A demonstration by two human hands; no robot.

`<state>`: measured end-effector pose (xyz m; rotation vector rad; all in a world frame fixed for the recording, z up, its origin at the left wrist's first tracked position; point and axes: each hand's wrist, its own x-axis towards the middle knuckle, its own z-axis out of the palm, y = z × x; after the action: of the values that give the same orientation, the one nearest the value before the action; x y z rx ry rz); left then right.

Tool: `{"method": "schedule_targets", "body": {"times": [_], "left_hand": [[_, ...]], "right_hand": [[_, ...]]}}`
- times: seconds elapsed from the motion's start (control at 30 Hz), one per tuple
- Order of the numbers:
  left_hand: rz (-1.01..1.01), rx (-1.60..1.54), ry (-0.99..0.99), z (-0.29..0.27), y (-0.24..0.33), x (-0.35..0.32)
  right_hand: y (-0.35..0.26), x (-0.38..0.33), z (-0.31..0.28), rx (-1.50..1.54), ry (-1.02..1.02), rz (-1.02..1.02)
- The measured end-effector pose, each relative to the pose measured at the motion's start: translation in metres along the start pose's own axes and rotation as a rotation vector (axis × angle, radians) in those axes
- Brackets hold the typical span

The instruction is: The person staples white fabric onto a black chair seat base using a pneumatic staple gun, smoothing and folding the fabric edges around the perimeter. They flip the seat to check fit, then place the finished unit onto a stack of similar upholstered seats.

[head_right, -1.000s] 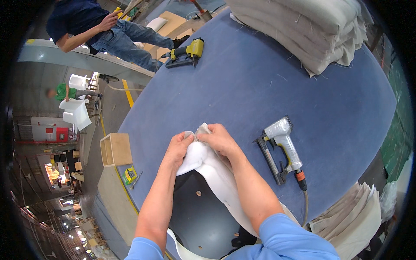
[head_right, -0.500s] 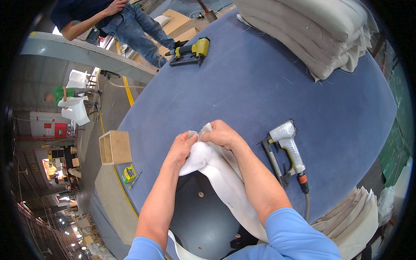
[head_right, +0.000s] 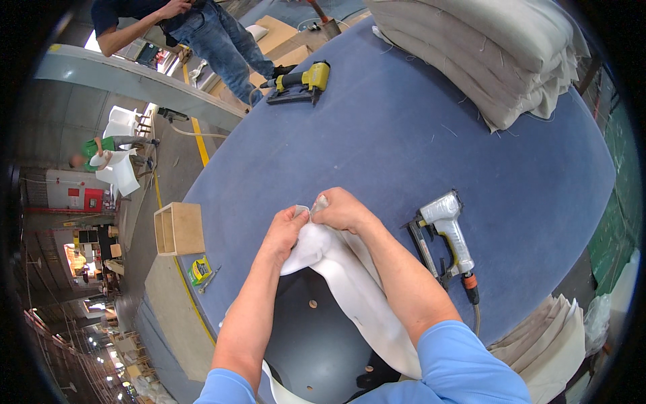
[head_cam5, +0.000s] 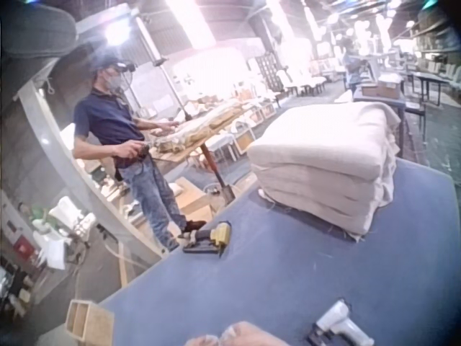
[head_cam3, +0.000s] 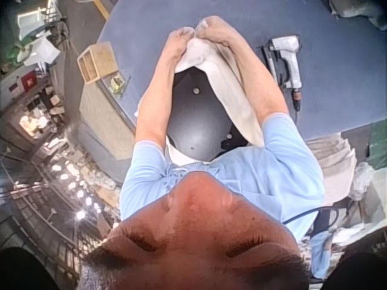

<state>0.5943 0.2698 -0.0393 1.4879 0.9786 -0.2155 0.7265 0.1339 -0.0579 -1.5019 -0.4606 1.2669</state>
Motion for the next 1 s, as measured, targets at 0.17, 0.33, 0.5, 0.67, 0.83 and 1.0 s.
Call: {"method": "schedule_targets", "body": {"times": [0.17, 0.33, 0.5, 0.67, 0.83, 1.0], "left_hand": [[-0.014, 0.065, -0.021, -0.004, 0.006, -0.002], [-0.116, 0.094, -0.125, -0.012, 0.025, -0.004], [-0.093, 0.213, -0.163, -0.017, 0.027, 0.001], [0.038, 0.619, -0.05, -0.009, 0.035, 0.002], [0.245, 0.751, -0.006, -0.007, 0.033, -0.01], [0.324, 0.708, 0.113, 0.001, 0.019, -0.021]], "right_hand": [[0.0, 0.008, 0.008, -0.191, 0.066, -0.013], [0.002, 0.005, 0.009, -0.094, 0.099, 0.102], [0.006, 0.005, 0.01, 0.053, 0.068, 0.06], [0.012, 0.001, 0.006, -0.063, 0.075, -0.071], [0.02, -0.007, 0.007, -0.278, 0.154, -0.195], [0.019, -0.015, 0.008, -0.202, 0.088, -0.129]]}}
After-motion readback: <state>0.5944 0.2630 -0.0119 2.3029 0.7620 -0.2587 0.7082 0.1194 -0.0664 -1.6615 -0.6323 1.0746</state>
